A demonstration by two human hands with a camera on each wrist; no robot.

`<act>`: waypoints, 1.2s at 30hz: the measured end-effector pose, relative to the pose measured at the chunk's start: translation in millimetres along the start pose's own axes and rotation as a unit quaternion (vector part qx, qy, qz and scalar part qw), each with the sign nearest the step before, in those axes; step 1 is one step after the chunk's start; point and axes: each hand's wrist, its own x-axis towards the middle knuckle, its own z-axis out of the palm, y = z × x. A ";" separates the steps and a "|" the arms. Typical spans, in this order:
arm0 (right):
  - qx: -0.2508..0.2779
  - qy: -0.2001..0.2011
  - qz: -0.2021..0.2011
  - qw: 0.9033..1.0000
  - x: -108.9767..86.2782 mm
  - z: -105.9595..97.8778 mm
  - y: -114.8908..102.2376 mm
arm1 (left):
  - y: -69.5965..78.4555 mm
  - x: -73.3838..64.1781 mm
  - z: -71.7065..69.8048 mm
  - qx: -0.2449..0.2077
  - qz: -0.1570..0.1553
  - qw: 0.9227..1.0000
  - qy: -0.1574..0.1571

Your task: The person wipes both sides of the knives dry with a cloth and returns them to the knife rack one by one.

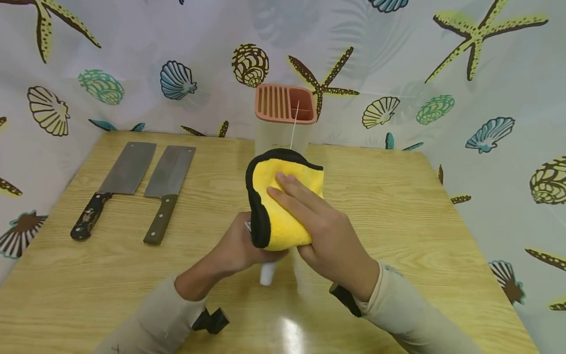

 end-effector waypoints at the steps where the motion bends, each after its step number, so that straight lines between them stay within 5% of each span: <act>1: -0.004 0.003 0.001 1.000 1.3 0.8 1.2 | -0.2 -0.7 -0.3 -0.001 0.002 1.000 -0.005; 11: -0.037 0.067 0.037 0.996 20.6 -1.9 23.4 | 2.0 -7.8 2.0 0.008 -0.013 0.999 -0.043; 21: -0.051 0.144 0.057 0.987 37.4 -23.1 39.8 | 2.8 -15.2 0.5 0.029 0.006 0.996 -0.082; 24: -0.026 0.160 0.067 0.985 46.9 -30.5 50.3 | 2.7 -15.1 -2.4 0.034 0.016 0.995 -0.091; 27: 0.037 0.148 0.122 0.981 59.6 -38.0 68.1 | 1.3 -13.8 -5.5 0.030 0.015 0.995 -0.094; 29: 0.117 0.121 0.184 0.968 67.4 -41.4 84.4 | -0.9 -12.9 -6.8 0.022 0.013 0.995 -0.093; 34: 0.307 0.111 0.335 0.884 72.4 -43.0 113.7 | -5.3 -12.0 -7.4 0.006 -0.003 0.996 -0.090; 36: 0.325 0.149 0.343 0.868 69.5 -43.7 113.2 | -5.1 -11.4 -8.3 0.011 -0.012 0.996 -0.084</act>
